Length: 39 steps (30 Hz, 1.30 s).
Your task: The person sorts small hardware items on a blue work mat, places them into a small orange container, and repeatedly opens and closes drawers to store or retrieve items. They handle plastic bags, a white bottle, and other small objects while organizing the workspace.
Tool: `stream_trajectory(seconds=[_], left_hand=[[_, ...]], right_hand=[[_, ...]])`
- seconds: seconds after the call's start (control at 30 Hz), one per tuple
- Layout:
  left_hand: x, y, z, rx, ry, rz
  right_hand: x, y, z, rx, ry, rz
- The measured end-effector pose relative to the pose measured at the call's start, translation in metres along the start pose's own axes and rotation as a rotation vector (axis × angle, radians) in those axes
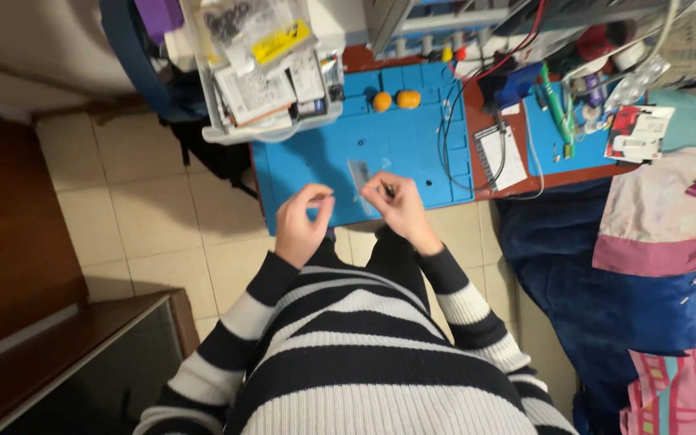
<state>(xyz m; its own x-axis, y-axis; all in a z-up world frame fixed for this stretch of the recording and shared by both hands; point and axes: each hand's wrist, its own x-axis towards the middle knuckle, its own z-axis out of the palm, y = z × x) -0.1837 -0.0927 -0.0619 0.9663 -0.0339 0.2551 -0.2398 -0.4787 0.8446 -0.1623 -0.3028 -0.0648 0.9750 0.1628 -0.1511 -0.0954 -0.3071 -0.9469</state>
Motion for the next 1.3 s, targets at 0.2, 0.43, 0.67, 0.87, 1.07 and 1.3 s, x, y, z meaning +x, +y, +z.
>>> stream_trajectory(seconds=[0.2, 0.43, 0.67, 0.87, 1.07, 1.3], left_hand=[[-0.01, -0.055, 0.058, -0.61, -0.212, -0.624], [-0.006, -0.069, 0.061, -0.599, -0.103, -0.776], [0.0, -0.072, 0.055, -0.506, -0.178, -0.667], [-0.018, -0.111, 0.091, 0.045, -0.115, -0.396], [0.006, -0.07, 0.07, 0.118, -0.249, -0.479], [0.003, -0.069, 0.082, 0.141, -0.34, -0.526]], right_hand=[[0.004, 0.037, 0.042, -0.356, 0.104, -0.061], [0.015, 0.058, 0.053, -0.121, 0.08, 0.037], [0.022, 0.093, 0.043, 0.192, 0.104, 0.169], [0.025, 0.103, 0.039, 0.054, 0.301, 0.106], [0.028, 0.053, 0.018, -0.404, 0.013, 0.241], [0.03, 0.022, 0.013, 0.175, -0.27, 0.298]])
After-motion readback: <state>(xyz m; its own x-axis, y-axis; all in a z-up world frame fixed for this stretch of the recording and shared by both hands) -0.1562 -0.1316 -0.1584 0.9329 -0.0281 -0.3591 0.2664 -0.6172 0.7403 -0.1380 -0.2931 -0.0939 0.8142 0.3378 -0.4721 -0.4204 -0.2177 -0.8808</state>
